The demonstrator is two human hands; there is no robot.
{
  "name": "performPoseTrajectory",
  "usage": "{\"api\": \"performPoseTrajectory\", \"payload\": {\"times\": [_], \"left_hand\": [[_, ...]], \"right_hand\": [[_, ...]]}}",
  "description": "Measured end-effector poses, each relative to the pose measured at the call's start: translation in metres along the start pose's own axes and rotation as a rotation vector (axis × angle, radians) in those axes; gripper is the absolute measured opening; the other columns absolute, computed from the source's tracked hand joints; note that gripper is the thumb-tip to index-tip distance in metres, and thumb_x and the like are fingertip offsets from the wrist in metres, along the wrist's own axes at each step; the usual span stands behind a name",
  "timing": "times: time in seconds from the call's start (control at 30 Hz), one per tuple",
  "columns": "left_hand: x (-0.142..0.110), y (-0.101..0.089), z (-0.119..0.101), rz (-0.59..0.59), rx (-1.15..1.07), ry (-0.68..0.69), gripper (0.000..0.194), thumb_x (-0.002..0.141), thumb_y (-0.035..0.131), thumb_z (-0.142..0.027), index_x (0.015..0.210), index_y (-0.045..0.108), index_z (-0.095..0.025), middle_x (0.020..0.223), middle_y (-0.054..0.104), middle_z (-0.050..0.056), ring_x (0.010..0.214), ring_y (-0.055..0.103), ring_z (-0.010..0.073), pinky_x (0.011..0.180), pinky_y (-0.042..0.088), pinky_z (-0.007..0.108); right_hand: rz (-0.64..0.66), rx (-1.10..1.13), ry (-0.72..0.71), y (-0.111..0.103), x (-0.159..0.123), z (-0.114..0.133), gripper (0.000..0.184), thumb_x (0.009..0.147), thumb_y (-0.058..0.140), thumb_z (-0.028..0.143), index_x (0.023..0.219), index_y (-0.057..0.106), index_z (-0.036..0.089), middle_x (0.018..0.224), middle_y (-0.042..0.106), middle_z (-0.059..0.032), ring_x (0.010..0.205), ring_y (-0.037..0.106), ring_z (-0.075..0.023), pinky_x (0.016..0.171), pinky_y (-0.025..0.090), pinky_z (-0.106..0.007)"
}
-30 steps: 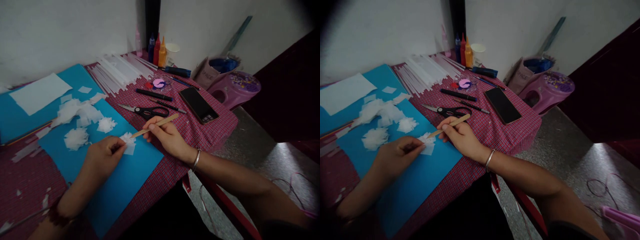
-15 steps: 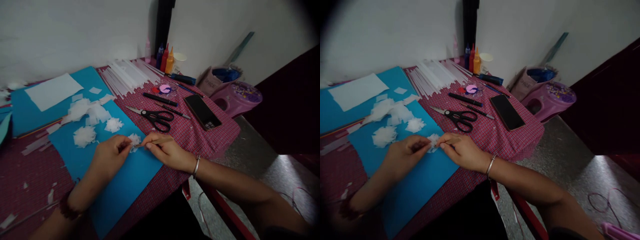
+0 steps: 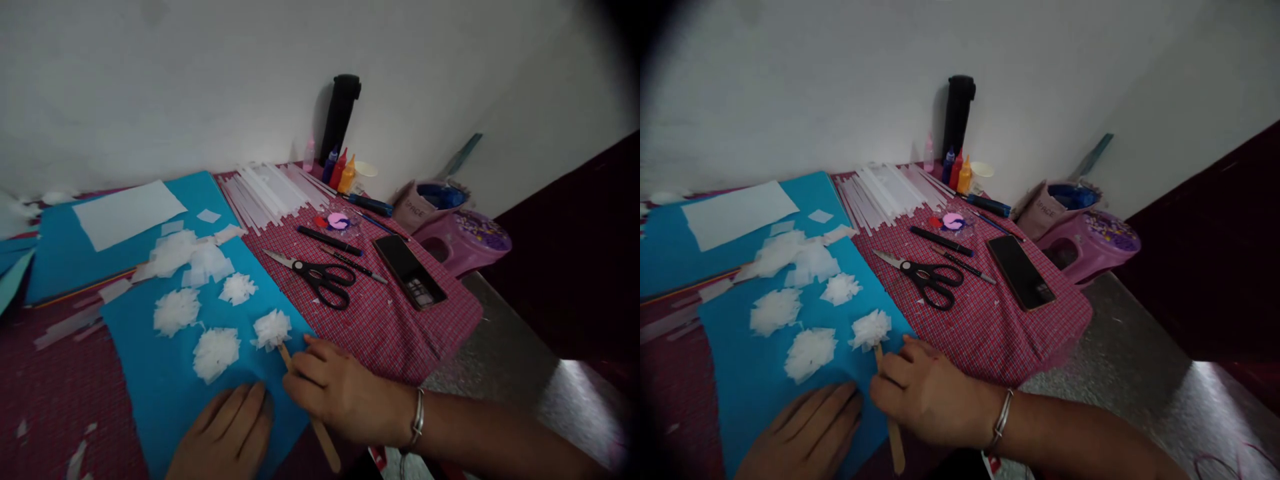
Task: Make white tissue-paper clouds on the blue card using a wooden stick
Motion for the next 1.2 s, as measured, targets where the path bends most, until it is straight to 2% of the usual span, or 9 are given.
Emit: {"api": "performPoseTrajectory", "payload": {"times": [0.17,0.33,0.5,0.6,0.73,0.83,1.0,1.07,1.2], "left_hand": [[0.006,-0.001,0.001,0.009,0.011,-0.007,0.038,0.091,0.034,-0.017,0.098,0.070,-0.024,0.104,0.073,0.004,0.098,0.062,0.0244,0.088,0.042,0.042],[0.018,-0.010,-0.001,0.020,0.034,0.013,0.039,0.091,0.033,-0.012,0.093,0.071,-0.022,0.102,0.073,0.004,0.093,0.062,0.0232,0.085,0.043,0.040],[0.025,-0.021,0.000,-0.048,0.037,0.023,0.032,0.091,0.039,-0.013,0.093,0.070,-0.020,0.097,0.072,0.004,0.087,0.062,0.0203,0.083,0.044,0.036],[0.027,-0.025,0.007,-0.055,0.026,0.059,0.034,0.091,0.035,-0.012,0.096,0.068,-0.018,0.096,0.071,0.006,0.089,0.061,0.0207,0.085,0.044,0.036],[0.044,-0.030,0.017,0.044,0.216,0.136,0.039,0.087,0.033,-0.005,0.107,0.064,-0.015,0.095,0.067,0.010,0.091,0.058,0.0248,0.080,0.044,0.039],[0.067,-0.031,0.018,0.146,0.319,0.215,0.036,0.084,0.038,-0.001,0.104,0.064,-0.016,0.091,0.066,0.008,0.085,0.058,0.0230,0.075,0.043,0.036],[0.090,-0.020,0.016,0.256,0.267,0.343,0.027,0.087,0.043,-0.005,0.095,0.065,-0.017,0.082,0.063,0.005,0.077,0.056,0.0215,0.068,0.041,0.035],[0.093,-0.014,0.023,0.292,0.190,0.289,0.023,0.089,0.043,-0.010,0.091,0.064,-0.017,0.081,0.062,0.005,0.077,0.055,0.0218,0.068,0.042,0.034],[0.100,-0.012,0.049,0.277,-0.107,-0.010,0.020,0.091,0.045,-0.021,0.084,0.063,-0.018,0.082,0.059,0.004,0.083,0.056,0.0196,0.073,0.044,0.031]], "right_hand": [[-0.025,0.087,0.056,-0.005,0.000,-0.005,0.023,0.094,0.042,0.015,0.110,0.058,0.015,0.097,0.064,-0.0094,0.088,0.059,-0.0204,0.096,0.046,-0.043],[-0.335,0.588,0.348,-0.025,-0.011,-0.041,0.022,0.098,0.039,0.025,0.104,0.060,0.019,0.091,0.062,-0.0066,0.085,0.059,-0.0160,0.075,0.051,-0.030],[-0.555,1.063,0.610,-0.011,-0.027,-0.074,0.027,0.097,0.041,0.039,0.093,0.058,0.019,0.079,0.062,-0.0034,0.070,0.061,-0.0145,0.067,0.051,-0.029],[-0.521,1.147,0.578,-0.005,-0.025,-0.072,0.028,0.096,0.045,0.042,0.093,0.059,0.018,0.077,0.062,-0.0028,0.072,0.061,-0.0148,0.069,0.049,-0.029],[-0.484,1.123,0.525,-0.005,-0.021,-0.066,0.029,0.095,0.047,0.043,0.092,0.060,0.017,0.079,0.062,-0.0031,0.074,0.060,-0.0147,0.070,0.048,-0.029],[-0.533,1.147,0.546,-0.006,-0.022,-0.071,0.031,0.094,0.048,0.046,0.091,0.059,0.017,0.075,0.061,-0.0022,0.069,0.058,-0.0135,0.067,0.047,-0.027],[-0.534,1.170,0.529,-0.006,-0.020,-0.072,0.031,0.093,0.048,0.045,0.091,0.058,0.016,0.073,0.061,-0.0015,0.066,0.058,-0.0126,0.064,0.047,-0.027],[-0.527,1.158,0.519,-0.007,-0.021,-0.072,0.028,0.094,0.047,0.042,0.091,0.059,0.016,0.074,0.060,-0.0013,0.067,0.058,-0.0124,0.064,0.047,-0.027],[-0.503,1.085,0.463,-0.012,-0.020,-0.067,0.022,0.096,0.045,0.031,0.089,0.061,0.016,0.080,0.061,-0.0018,0.071,0.058,-0.0117,0.067,0.047,-0.026]]}}
Point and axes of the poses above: each hand's wrist, its own x-axis towards the middle knuckle, its own y-axis out of the palm, z = x × y, the point moved 9 cm from there along x, towards the middle knuckle
